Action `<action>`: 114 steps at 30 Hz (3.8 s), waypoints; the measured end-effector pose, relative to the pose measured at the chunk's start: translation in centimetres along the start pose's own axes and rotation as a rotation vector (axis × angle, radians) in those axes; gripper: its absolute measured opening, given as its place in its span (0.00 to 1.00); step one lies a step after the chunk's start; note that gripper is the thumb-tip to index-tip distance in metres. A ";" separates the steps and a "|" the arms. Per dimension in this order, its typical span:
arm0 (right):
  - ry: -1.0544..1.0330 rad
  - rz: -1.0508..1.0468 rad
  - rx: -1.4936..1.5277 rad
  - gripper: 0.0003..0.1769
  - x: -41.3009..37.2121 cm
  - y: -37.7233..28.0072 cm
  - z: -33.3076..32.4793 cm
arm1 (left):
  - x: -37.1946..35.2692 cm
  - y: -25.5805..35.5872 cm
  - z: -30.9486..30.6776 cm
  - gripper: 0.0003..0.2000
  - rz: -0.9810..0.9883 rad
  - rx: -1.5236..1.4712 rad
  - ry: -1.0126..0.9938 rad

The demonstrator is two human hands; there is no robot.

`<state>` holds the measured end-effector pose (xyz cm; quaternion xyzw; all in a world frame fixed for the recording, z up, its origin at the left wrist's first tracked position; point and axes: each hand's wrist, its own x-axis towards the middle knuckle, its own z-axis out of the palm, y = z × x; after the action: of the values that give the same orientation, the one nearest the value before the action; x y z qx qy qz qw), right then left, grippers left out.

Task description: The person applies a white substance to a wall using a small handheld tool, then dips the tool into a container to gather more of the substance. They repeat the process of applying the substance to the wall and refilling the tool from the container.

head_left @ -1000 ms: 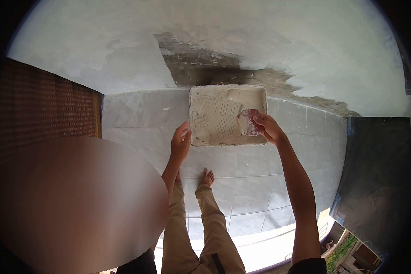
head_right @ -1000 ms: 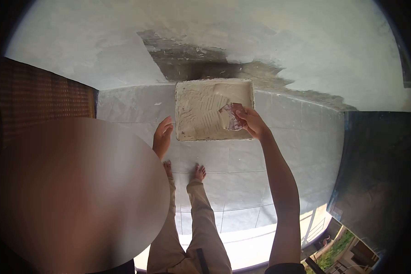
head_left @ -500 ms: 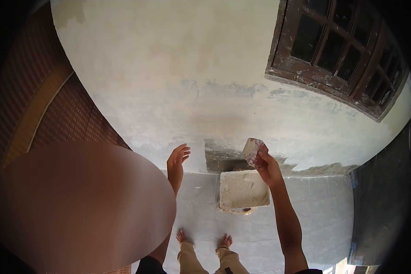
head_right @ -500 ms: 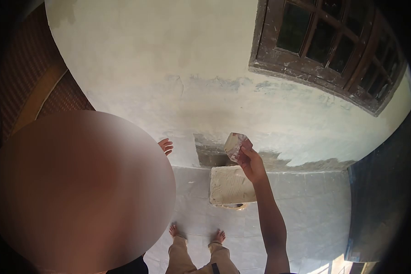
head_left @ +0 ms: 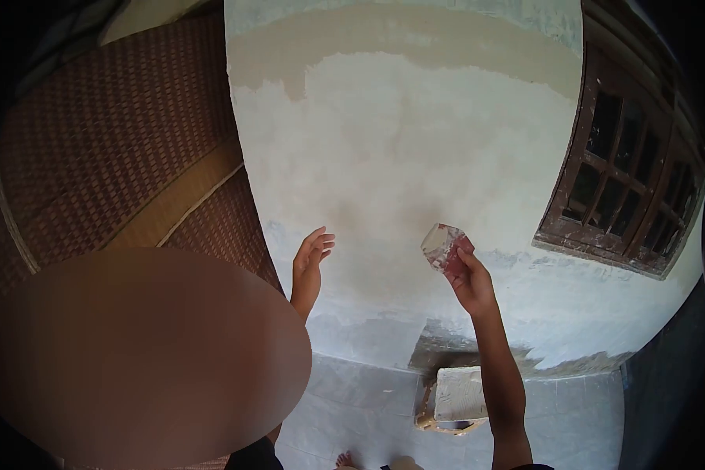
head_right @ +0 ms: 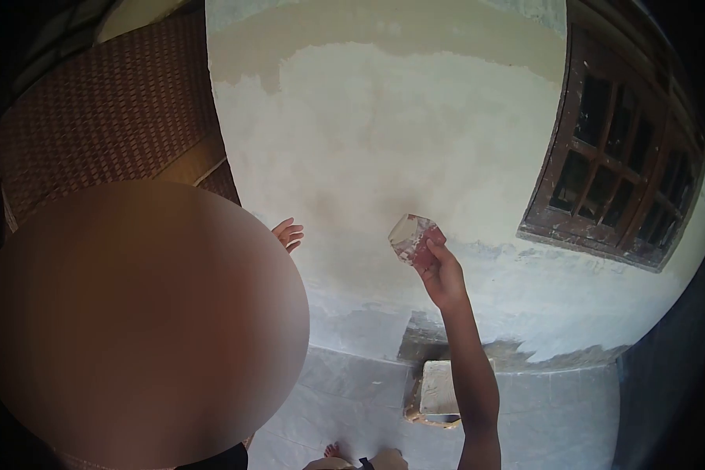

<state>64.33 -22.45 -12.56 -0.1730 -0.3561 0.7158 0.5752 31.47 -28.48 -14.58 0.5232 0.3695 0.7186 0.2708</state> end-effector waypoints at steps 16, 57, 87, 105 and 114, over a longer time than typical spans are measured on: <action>-0.224 -0.266 -0.179 0.20 15.2 -0.8 21.2 | 18.1 5.4 -8.3 0.22 0.295 0.149 0.054; 0.169 -1.836 -2.037 0.26 31.9 6.5 32.5 | 38.5 -2.7 -15.3 0.30 0.974 0.951 0.198; -0.060 -1.542 -1.885 0.23 24.5 5.5 32.1 | 38.3 -2.6 -15.0 0.31 0.999 0.958 0.220; 0.276 -1.162 -1.017 0.16 30.2 1.6 34.5 | 38.1 -2.4 -14.9 0.31 0.988 0.974 0.222; 0.341 -1.267 -1.084 0.17 31.1 2.6 35.0 | 38.1 -2.5 -14.8 0.31 0.990 0.979 0.218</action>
<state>30.89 -4.13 14.67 -0.2980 -0.5880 -0.0467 0.7505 5.72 -1.10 1.78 0.6165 0.3939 0.5569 -0.3933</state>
